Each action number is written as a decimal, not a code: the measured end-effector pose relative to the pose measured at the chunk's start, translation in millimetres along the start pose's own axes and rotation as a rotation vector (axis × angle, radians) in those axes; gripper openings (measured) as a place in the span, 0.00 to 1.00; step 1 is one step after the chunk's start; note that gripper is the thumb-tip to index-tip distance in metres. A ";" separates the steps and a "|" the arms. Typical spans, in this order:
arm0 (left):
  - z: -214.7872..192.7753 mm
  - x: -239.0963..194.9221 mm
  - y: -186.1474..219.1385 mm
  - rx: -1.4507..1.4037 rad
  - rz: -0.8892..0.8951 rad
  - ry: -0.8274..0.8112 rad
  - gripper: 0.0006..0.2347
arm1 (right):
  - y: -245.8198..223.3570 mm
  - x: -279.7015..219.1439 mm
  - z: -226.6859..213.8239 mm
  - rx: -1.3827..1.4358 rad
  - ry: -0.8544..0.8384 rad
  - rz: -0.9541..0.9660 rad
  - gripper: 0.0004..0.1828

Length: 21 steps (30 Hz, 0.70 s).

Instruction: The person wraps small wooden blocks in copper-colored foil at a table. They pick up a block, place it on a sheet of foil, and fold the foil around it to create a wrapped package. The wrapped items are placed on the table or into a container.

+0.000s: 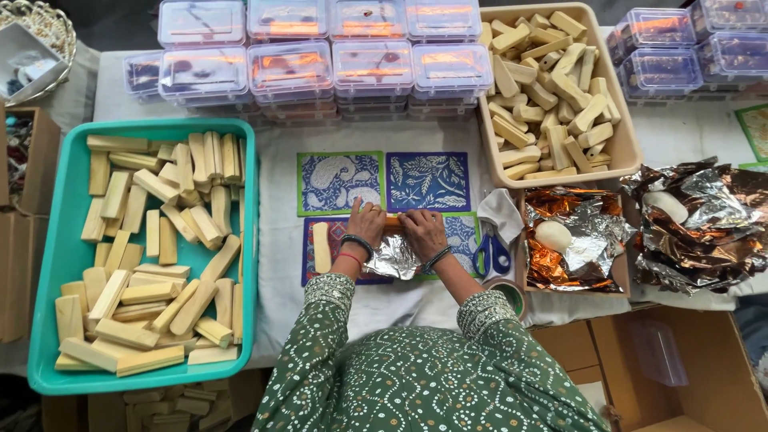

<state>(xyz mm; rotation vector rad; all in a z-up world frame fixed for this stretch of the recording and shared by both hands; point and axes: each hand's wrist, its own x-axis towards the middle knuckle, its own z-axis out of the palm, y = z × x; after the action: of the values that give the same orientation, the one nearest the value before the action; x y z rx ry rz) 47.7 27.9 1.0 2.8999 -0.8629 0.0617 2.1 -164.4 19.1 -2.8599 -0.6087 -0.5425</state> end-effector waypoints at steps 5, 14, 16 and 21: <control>30.5 3.3 -15.2 0.172 0.130 0.008 0.11 | 29.1 -14.5 36.6 0.016 -0.098 0.008 0.24; 21.3 -15.5 -12.5 0.139 0.205 0.174 0.10 | 28.0 -30.6 12.3 -0.071 -0.061 -0.082 0.29; 21.7 -16.5 -12.3 0.129 0.202 0.231 0.10 | 25.7 -30.8 6.0 -0.055 -0.058 -0.080 0.29; 27.0 -17.8 -11.7 0.131 0.191 0.210 0.09 | 22.6 -17.0 0.7 0.113 -0.160 0.034 0.23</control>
<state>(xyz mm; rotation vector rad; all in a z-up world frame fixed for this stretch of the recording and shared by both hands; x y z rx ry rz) 39.3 44.0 -28.2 2.8482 -1.1304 0.4473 -2.7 -190.7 10.0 -2.8188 -0.5934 -0.2659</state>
